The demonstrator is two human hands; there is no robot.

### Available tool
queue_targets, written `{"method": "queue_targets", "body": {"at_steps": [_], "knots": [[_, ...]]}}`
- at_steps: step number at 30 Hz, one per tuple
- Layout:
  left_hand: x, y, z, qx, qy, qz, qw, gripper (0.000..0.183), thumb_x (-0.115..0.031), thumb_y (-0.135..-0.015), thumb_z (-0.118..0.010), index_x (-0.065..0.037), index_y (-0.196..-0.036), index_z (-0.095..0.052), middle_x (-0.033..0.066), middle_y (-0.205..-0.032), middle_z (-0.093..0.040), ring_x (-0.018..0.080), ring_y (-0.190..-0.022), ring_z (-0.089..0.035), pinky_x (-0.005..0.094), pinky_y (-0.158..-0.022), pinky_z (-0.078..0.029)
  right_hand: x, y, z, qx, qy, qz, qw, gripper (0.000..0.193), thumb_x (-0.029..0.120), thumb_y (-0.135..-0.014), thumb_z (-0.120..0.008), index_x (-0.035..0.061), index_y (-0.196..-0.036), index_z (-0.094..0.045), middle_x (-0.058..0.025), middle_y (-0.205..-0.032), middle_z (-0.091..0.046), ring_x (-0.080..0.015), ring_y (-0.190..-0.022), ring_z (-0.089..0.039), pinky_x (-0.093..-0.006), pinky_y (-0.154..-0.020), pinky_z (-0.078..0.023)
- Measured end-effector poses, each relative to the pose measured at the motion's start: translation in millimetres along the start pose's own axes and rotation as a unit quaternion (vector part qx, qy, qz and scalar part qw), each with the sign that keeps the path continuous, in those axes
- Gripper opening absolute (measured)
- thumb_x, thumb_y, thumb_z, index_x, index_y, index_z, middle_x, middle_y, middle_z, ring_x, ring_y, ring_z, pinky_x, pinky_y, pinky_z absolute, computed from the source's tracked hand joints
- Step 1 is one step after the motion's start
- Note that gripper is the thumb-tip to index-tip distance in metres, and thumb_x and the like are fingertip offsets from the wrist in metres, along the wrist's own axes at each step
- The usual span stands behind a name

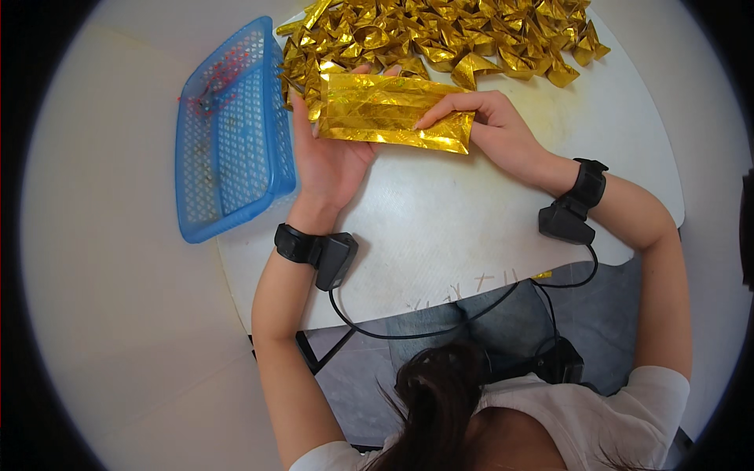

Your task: Folding gold foil paper into traditional Chinese yuanbao ingots.

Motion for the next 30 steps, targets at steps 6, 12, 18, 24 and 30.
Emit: {"method": "queue_targets", "body": {"at_steps": [6, 12, 18, 24, 30], "knots": [[0.6, 3.5, 14.2, -0.166, -0.255, -0.083, 0.949, 0.031, -0.016, -0.092, -0.060, -0.002, -0.119, -0.053, 0.0086, -0.114, -0.060, 0.0168, -0.105, -0.059, 0.0327, -0.087, -0.049, 2.9, 1.0, -3.1, -0.014, -0.023, -0.001, 1.000, 0.043, -0.007, -0.069, -0.039, 0.0012, -0.098, -0.068, -0.0063, -0.096, -0.068, -0.0124, -0.091, -0.059, -0.0231, -0.083, -0.044], [-3.6, -0.2, 15.5, -0.179, -0.246, -0.099, 0.948, 0.024, -0.016, -0.092, -0.060, -0.002, -0.111, -0.057, 0.0066, -0.106, -0.063, 0.0142, -0.092, -0.064, 0.0288, -0.078, -0.054, 4.6, 1.9, -6.4, -0.008, -0.027, -0.037, 0.999, 0.035, -0.002, -0.079, -0.043, 0.0005, -0.106, -0.065, -0.0057, -0.100, -0.065, -0.0106, -0.093, -0.056, -0.0231, -0.084, -0.043], [-4.7, -1.5, 15.7, -0.191, -0.230, -0.103, 0.949, 0.026, -0.019, -0.093, -0.057, -0.002, -0.113, -0.055, 0.0069, -0.106, -0.063, 0.0144, -0.092, -0.064, 0.0281, -0.077, -0.055, 7.0, 1.4, -3.9, 0.004, -0.061, -0.019, 0.998, 0.027, 0.010, -0.088, -0.048, 0.0010, -0.108, -0.063, -0.0050, -0.099, -0.062, -0.0090, -0.092, -0.053, -0.0240, -0.081, -0.041], [-4.3, -1.5, 19.5, -0.209, -0.207, -0.110, 0.949, 0.030, -0.026, -0.096, -0.051, -0.003, -0.116, -0.052, 0.0059, -0.109, -0.062, 0.0143, -0.094, -0.064, 0.0282, -0.077, -0.055, 8.6, 0.7, -7.8, 0.003, -0.022, -0.037, 0.999, 0.021, 0.009, -0.090, -0.052, 0.0019, -0.106, -0.064, -0.0033, -0.098, -0.064, -0.0057, -0.082, -0.055, -0.0215, -0.071, -0.045], [-4.7, -2.8, 16.3, -0.183, -0.201, -0.101, 0.957, 0.045, -0.038, -0.100, -0.038, -0.001, -0.123, -0.048, 0.0098, -0.118, -0.058, 0.0176, -0.107, -0.059, 0.0316, -0.088, -0.051, 4.5, 1.0, -9.5, 0.018, -0.002, -0.077, 0.997, 0.021, 0.000, -0.089, -0.054, 0.0013, -0.108, -0.063, -0.0026, -0.103, -0.063, -0.0043, -0.082, -0.058, -0.0190, -0.069, -0.047]]}}
Point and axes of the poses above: each hand's wrist, its own y-axis away from the middle knuckle, its own z-axis out of the back of the hand, x = y × z, the point moved 3 cm from there along -y, towards the middle knuckle
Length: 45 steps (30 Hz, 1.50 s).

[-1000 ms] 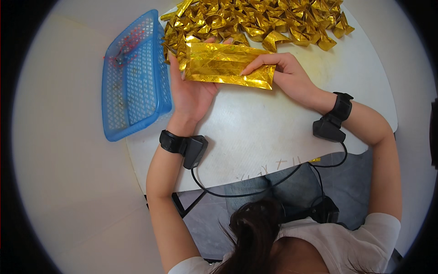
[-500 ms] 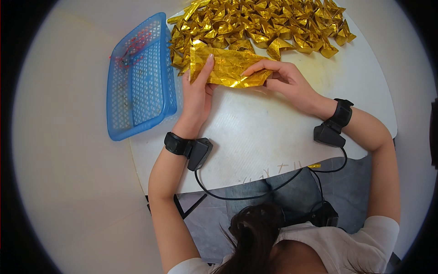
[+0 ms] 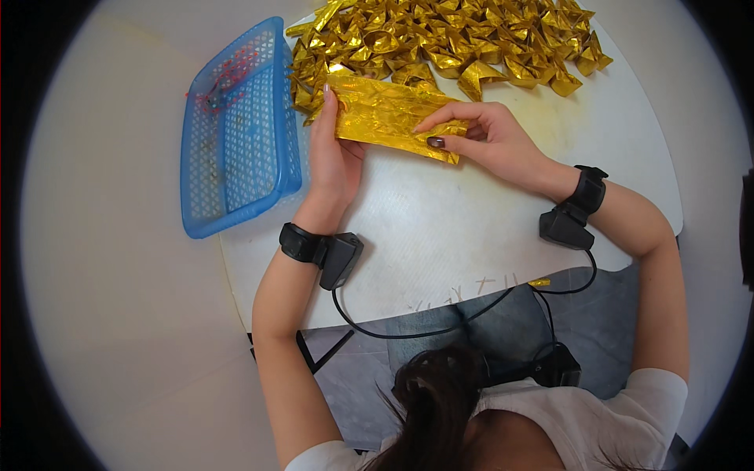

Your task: Folding gold foil paper into traditional Chinese yuanbao ingots.

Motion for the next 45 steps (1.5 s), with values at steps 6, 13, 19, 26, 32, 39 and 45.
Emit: {"method": "queue_targets", "body": {"at_steps": [6, 13, 19, 26, 32, 39, 45], "knots": [[-1.0, -1.6, -1.8, 0.027, -0.006, -0.010, 1.000, 0.052, -0.040, -0.101, -0.032, 0.002, -0.129, -0.043, 0.0118, -0.122, -0.055, 0.0188, -0.111, -0.056, 0.0334, -0.093, -0.048, -6.3, -0.9, -1.5, -0.016, -0.011, 0.024, 1.000, 0.020, 0.006, -0.086, -0.060, 0.0050, -0.105, -0.066, -0.0019, -0.084, -0.067, -0.0044, -0.059, -0.056, -0.0200, -0.053, -0.045], [1.0, -1.9, 3.0, 0.027, 0.021, -0.002, 0.999, 0.041, -0.026, -0.098, -0.047, 0.002, -0.128, -0.045, 0.0115, -0.122, -0.056, 0.0181, -0.109, -0.057, 0.0314, -0.090, -0.050, -1.8, 0.3, -3.1, -0.007, -0.037, 0.018, 0.999, 0.017, 0.010, -0.088, -0.060, 0.0045, -0.103, -0.065, -0.0042, -0.076, -0.066, -0.0064, -0.060, -0.060, -0.0202, -0.052, -0.047], [10.2, 4.6, -1.1, 0.082, -0.189, -0.011, 0.979, 0.037, -0.008, -0.084, -0.068, 0.000, -0.118, -0.055, 0.0071, -0.109, -0.063, 0.0136, -0.093, -0.062, 0.0270, -0.079, -0.052, -5.8, 0.1, 1.8, -0.010, -0.056, 0.003, 0.998, 0.015, 0.012, -0.089, -0.061, 0.0047, -0.101, -0.065, -0.0025, -0.076, -0.065, -0.0061, -0.060, -0.059, -0.0204, -0.055, -0.047], [11.8, 5.0, -3.8, 0.109, -0.223, 0.029, 0.968, 0.034, -0.013, -0.087, -0.067, -0.001, -0.116, -0.055, 0.0070, -0.108, -0.064, 0.0140, -0.092, -0.063, 0.0262, -0.075, -0.052, -5.6, 0.4, 1.1, 0.017, 0.036, 0.041, 0.998, 0.017, 0.009, -0.084, -0.064, 0.0063, -0.100, -0.066, -0.0038, -0.070, -0.065, -0.0068, -0.060, -0.060, -0.0213, -0.057, -0.048], [12.3, 3.4, -3.5, 0.076, -0.153, 0.018, 0.985, 0.038, -0.018, -0.088, -0.065, -0.001, -0.119, -0.051, 0.0087, -0.109, -0.063, 0.0158, -0.089, -0.065, 0.0272, -0.067, -0.055, -8.8, 0.6, -1.0, 0.023, 0.031, 0.048, 0.998, 0.023, 0.004, -0.080, -0.066, 0.0069, -0.103, -0.065, -0.0065, -0.072, -0.068, -0.0091, -0.064, -0.065, -0.0209, -0.059, -0.049], [10.4, 1.6, -0.7, 0.058, -0.105, 0.030, 0.992, 0.035, -0.018, -0.089, -0.064, -0.001, -0.118, -0.053, 0.0086, -0.109, -0.063, 0.0148, -0.090, -0.064, 0.0257, -0.067, -0.055, 2.9, 3.5, -2.0, 0.024, 0.068, 0.048, 0.996, 0.034, 0.001, -0.077, -0.065, 0.0103, -0.110, -0.065, -0.0037, -0.071, -0.067, -0.0061, -0.060, -0.061, -0.0205, -0.057, -0.046], [11.1, 1.7, -0.3, 0.073, -0.152, 0.037, 0.985, 0.027, -0.016, -0.090, -0.062, -0.001, -0.113, -0.057, 0.0075, -0.106, -0.065, 0.0136, -0.089, -0.064, 0.0242, -0.066, -0.054, -1.0, 2.1, -0.3, -0.003, 0.061, 0.046, 0.997, 0.041, -0.004, -0.076, -0.057, 0.0098, -0.114, -0.065, -0.0011, -0.084, -0.064, -0.0041, -0.069, -0.058, -0.0202, -0.065, -0.045]]}}
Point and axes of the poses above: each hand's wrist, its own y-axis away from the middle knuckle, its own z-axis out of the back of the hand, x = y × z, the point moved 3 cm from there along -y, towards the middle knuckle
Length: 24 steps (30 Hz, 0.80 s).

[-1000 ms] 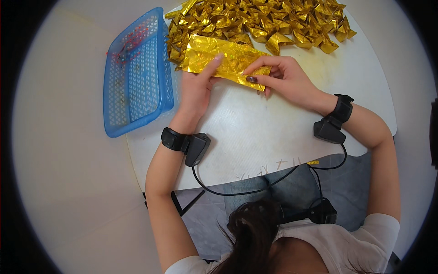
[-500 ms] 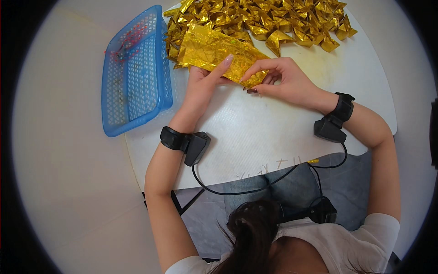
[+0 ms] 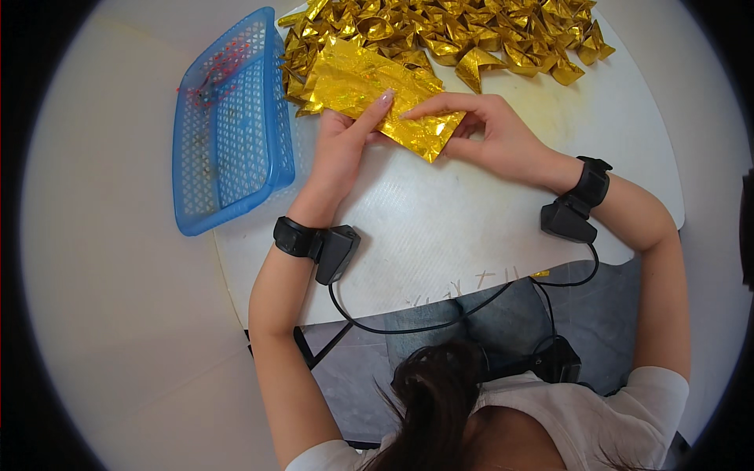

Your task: Folding gold foil paper into traditional Chinese yuanbao ingots.

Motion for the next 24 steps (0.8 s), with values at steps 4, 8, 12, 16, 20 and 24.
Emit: {"method": "queue_targets", "body": {"at_steps": [4, 8, 12, 16, 20, 24], "knots": [[-1.7, 1.1, -3.8, 0.008, 0.002, 0.000, 1.000, 0.027, -0.013, -0.092, -0.059, -0.003, -0.116, -0.053, 0.0040, -0.105, -0.064, 0.0078, -0.084, -0.062, 0.0195, -0.062, -0.050, -4.4, -0.3, 3.3, 0.007, -0.019, -0.039, 0.999, 0.037, -0.007, -0.077, -0.054, 0.0056, -0.110, -0.066, -0.0018, -0.101, -0.064, -0.0063, -0.084, -0.059, -0.0209, -0.075, -0.047], [-4.0, 3.1, -6.1, 0.006, 0.015, 0.001, 1.000, 0.027, -0.013, -0.092, -0.059, -0.003, -0.116, -0.053, 0.0043, -0.105, -0.064, 0.0075, -0.084, -0.062, 0.0192, -0.061, -0.049, -4.6, -1.2, 2.3, -0.001, -0.022, -0.028, 0.999, 0.034, -0.006, -0.078, -0.054, 0.0048, -0.108, -0.066, -0.0021, -0.102, -0.064, -0.0067, -0.083, -0.059, -0.0212, -0.075, -0.047], [-3.2, 2.3, -4.7, -0.004, 0.024, -0.003, 1.000, 0.027, -0.013, -0.092, -0.060, -0.003, -0.116, -0.054, 0.0040, -0.104, -0.064, 0.0072, -0.082, -0.062, 0.0189, -0.060, -0.048, -6.4, -2.2, 3.1, -0.036, -0.020, 0.045, 0.998, 0.034, 0.001, -0.076, -0.059, 0.0109, -0.107, -0.069, -0.0022, -0.080, -0.066, -0.0035, -0.062, -0.052, -0.0198, -0.057, -0.041], [-2.8, 1.9, -1.5, -0.018, 0.021, 0.001, 1.000, 0.028, -0.015, -0.091, -0.060, -0.003, -0.116, -0.053, 0.0041, -0.104, -0.064, 0.0079, -0.081, -0.062, 0.0185, -0.059, -0.047, -5.2, -2.4, 0.5, -0.016, -0.007, 0.054, 0.998, 0.037, 0.000, -0.077, -0.057, 0.0111, -0.111, -0.067, -0.0021, -0.085, -0.066, -0.0034, -0.065, -0.053, -0.0199, -0.058, -0.041], [-3.5, 1.2, 5.4, -0.015, 0.061, 0.016, 0.998, 0.031, -0.017, -0.090, -0.060, 0.000, -0.116, -0.052, 0.0081, -0.105, -0.063, 0.0135, -0.084, -0.064, 0.0225, -0.062, -0.051, 4.4, 0.2, -1.8, 0.040, -0.005, -0.020, 0.999, 0.040, -0.003, -0.081, -0.055, 0.0092, -0.118, -0.063, -0.0011, -0.095, -0.065, -0.0036, -0.079, -0.057, -0.0192, -0.068, -0.045], [-4.1, 1.3, -1.0, 0.026, 0.050, 0.015, 0.998, 0.031, -0.016, -0.092, -0.057, 0.002, -0.116, -0.051, 0.0106, -0.106, -0.064, 0.0171, -0.084, -0.067, 0.0241, -0.063, -0.054, -6.4, -2.0, 1.9, -0.018, -0.056, 0.010, 0.998, 0.037, 0.001, -0.080, -0.055, 0.0086, -0.115, -0.065, -0.0022, -0.084, -0.066, -0.0058, -0.061, -0.056, -0.0206, -0.058, -0.044]]}}
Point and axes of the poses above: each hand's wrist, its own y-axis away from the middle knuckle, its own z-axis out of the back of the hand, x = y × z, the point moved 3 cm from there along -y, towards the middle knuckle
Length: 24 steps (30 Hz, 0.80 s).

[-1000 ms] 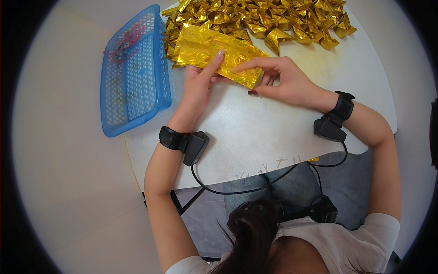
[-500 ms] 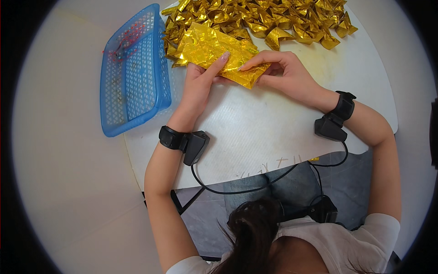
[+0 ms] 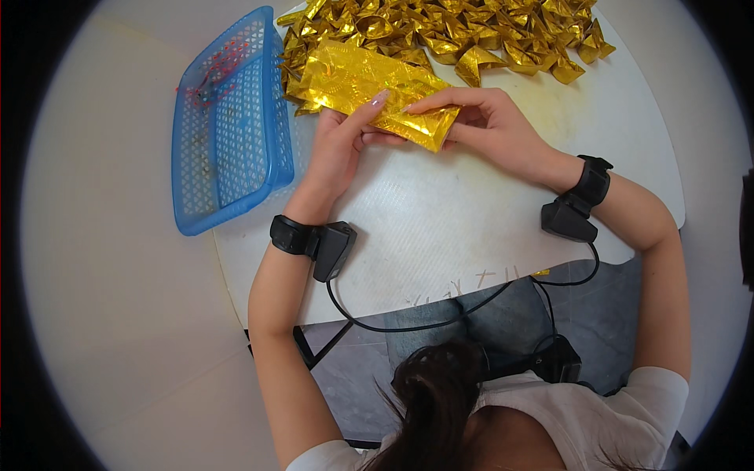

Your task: Folding gold foil paper into traditional Chinese yuanbao ingots.

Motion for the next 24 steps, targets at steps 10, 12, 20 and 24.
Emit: {"method": "queue_targets", "body": {"at_steps": [10, 12, 20, 24], "knots": [[-5.1, 1.0, -5.9, 0.011, -0.044, -0.008, 0.999, 0.037, -0.014, -0.091, -0.056, 0.005, -0.121, -0.048, 0.0167, -0.110, -0.063, 0.0260, -0.086, -0.068, 0.0274, -0.069, -0.057, -6.8, -1.3, 7.7, -0.075, -0.070, -0.022, 0.994, 0.027, 0.020, -0.092, -0.060, 0.0001, -0.110, -0.065, -0.0022, -0.089, -0.065, -0.0068, -0.066, -0.060, -0.0202, -0.058, -0.048], [-5.3, 1.1, -6.0, 0.022, -0.037, -0.011, 0.999, 0.038, -0.013, -0.090, -0.057, 0.006, -0.122, -0.048, 0.0165, -0.110, -0.063, 0.0273, -0.087, -0.068, 0.0283, -0.070, -0.057, -4.7, -0.7, 8.7, -0.089, -0.074, -0.018, 0.993, 0.027, 0.020, -0.091, -0.061, 0.0001, -0.109, -0.064, -0.0021, -0.088, -0.065, -0.0062, -0.066, -0.060, -0.0199, -0.057, -0.048], [4.3, 4.9, 1.0, 0.038, -0.090, 0.021, 0.995, 0.037, -0.015, -0.084, -0.067, 0.002, -0.115, -0.057, 0.0108, -0.110, -0.063, 0.0199, -0.092, -0.064, 0.0287, -0.080, -0.051, 3.3, -0.4, 10.4, -0.151, -0.081, 0.005, 0.985, 0.018, 0.021, -0.087, -0.066, 0.0036, -0.085, -0.063, 0.0021, -0.073, -0.061, -0.0016, -0.059, -0.054, -0.0175, -0.050, -0.041], [3.2, 7.8, -0.1, 0.040, -0.133, 0.002, 0.990, 0.039, -0.018, -0.083, -0.069, 0.002, -0.114, -0.058, 0.0083, -0.109, -0.064, 0.0140, -0.098, -0.059, 0.0280, -0.086, -0.047, -6.5, -1.7, 11.4, -0.113, -0.042, -0.021, 0.992, 0.023, 0.022, -0.085, -0.069, 0.0062, -0.072, -0.058, 0.0051, -0.059, -0.054, 0.0001, -0.051, -0.047, -0.0175, -0.046, -0.034]]}}
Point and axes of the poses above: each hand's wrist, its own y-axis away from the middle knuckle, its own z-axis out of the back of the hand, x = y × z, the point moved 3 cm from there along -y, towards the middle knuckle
